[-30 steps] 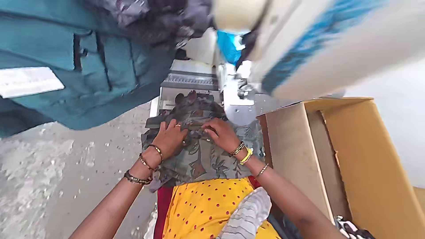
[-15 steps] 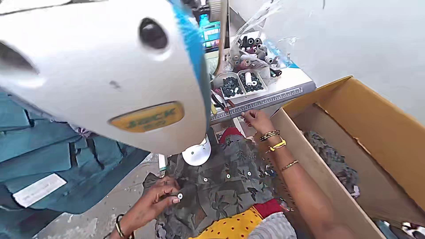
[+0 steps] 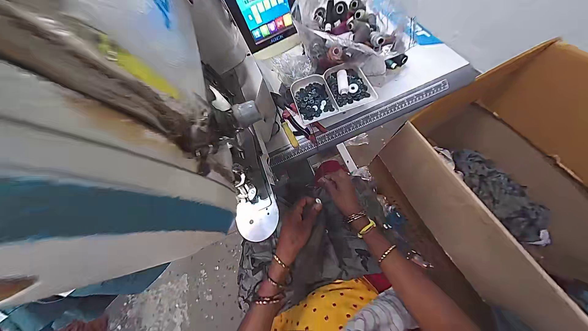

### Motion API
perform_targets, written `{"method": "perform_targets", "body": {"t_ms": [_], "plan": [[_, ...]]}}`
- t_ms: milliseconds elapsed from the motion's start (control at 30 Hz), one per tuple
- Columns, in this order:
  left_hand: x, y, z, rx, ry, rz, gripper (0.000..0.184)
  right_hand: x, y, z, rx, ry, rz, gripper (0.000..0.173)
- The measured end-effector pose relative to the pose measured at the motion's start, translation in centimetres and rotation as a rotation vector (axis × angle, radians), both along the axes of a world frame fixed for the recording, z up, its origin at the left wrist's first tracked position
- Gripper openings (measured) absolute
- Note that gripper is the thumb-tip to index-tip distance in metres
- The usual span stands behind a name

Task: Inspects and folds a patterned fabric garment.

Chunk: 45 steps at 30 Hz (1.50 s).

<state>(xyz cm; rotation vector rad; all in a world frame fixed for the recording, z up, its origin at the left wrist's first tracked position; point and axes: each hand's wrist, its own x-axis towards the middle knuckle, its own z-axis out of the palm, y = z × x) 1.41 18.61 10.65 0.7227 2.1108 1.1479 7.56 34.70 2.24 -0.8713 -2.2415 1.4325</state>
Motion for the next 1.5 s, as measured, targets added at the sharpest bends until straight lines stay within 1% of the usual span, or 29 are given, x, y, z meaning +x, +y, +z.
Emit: {"method": "perform_targets", "body": {"t_ms": [67, 133, 200, 233, 267, 333, 400, 467, 567, 633, 700, 733, 767, 833, 900, 967, 1033, 1100, 1267, 1400, 1500], "plan": [[-0.9, 0.9, -0.2, -0.047, 0.060, 0.019, 0.028, 1.0, 0.6, 1.3, -0.169, -0.010, 0.007, 0.031], [-1.7, 1.7, -0.4, -0.059, 0.071, -0.056, 0.031, 1.5, 1.5, 2.9, -0.429, -0.029, -0.012, 0.023], [-1.9, 1.9, -1.1, -0.053, 0.078, -0.117, 0.033, 2.0, 1.7, 3.3, -0.721, 0.079, -0.018, 0.015], [-2.1, 2.0, -1.4, -0.053, 0.076, -0.138, 0.034, 2.2, 1.8, 3.3, -0.821, 0.138, -0.006, 0.013], [-2.2, 2.1, -1.7, -0.058, 0.065, -0.151, 0.034, 2.4, 1.8, 3.4, -0.896, 0.183, 0.012, 0.012], [-2.2, 2.2, -2.0, -0.073, 0.042, -0.170, 0.035, 2.4, 1.6, 3.3, -0.973, 0.240, 0.031, 0.010], [-2.1, 2.3, -2.3, -0.070, 0.039, -0.186, 0.036, 2.1, 1.0, 3.2, -0.985, 0.255, 0.027, 0.010], [-1.9, 2.1, -2.7, -0.063, 0.065, -0.185, 0.035, 1.7, 0.2, 2.7, -0.931, 0.253, 0.007, 0.008], [-1.9, 1.9, -3.0, -0.077, 0.093, -0.115, 0.023, 1.5, -0.3, 2.0, -0.912, 0.269, 0.065, 0.008], [-2.5, 1.6, -2.8, -0.048, 0.000, -0.114, 0.017, 1.8, 0.3, 1.6, -0.979, 0.331, 0.235, 0.013], [-3.4, 1.1, -2.2, -0.013, -0.182, -0.129, 0.014, 1.8, 1.5, 1.0, -1.056, 0.381, 0.466, 0.023], [-3.9, 0.8, -1.9, -0.007, -0.275, -0.141, 0.015, 1.6, 1.9, 0.7, -1.070, 0.391, 0.559, 0.025], [-4.3, 0.6, -1.8, -0.001, -0.341, -0.152, 0.017, 1.1, 2.2, 0.4, -1.065, 0.392, 0.620, 0.023], [-4.8, 0.5, -1.9, 0.002, -0.397, -0.186, 0.016, 0.1, 2.5, -0.3, -1.008, 0.404, 0.678, 0.013], [-5.0, 0.3, -1.8, -0.001, -0.380, -0.188, 0.016, -0.9, 2.4, -0.7, -0.951, 0.476, 0.671, 0.009], [-4.9, 0.1, -1.8, 0.005, -0.350, -0.171, 0.016, -1.3, 2.2, -0.7, -0.956, 0.545, 0.571, 0.005], [-4.6, -0.2, -1.7, 0.009, -0.318, -0.129, 0.015, -1.0, 2.1, -0.1, -0.938, 0.534, 0.435, 0.005], [-4.3, 0.0, -1.6, 0.008, -0.252, -0.045, 0.013, -0.5, 2.2, 0.8, -0.899, 0.511, 0.374, 0.007], [-4.3, 0.5, -1.6, -0.042, -0.089, 0.115, 0.011, -1.0, 1.3, 0.7, -0.798, 0.516, 0.285, 0.013], [-4.4, 1.1, -1.4, -0.092, 0.040, 0.134, 0.008, -1.6, 1.4, 0.7, -0.698, 0.528, 0.255, 0.011], [-4.5, 1.4, -1.2, -0.135, 0.079, 0.142, 0.005, -2.3, 1.4, 0.2, -0.658, 0.570, 0.267, 0.011]]}}
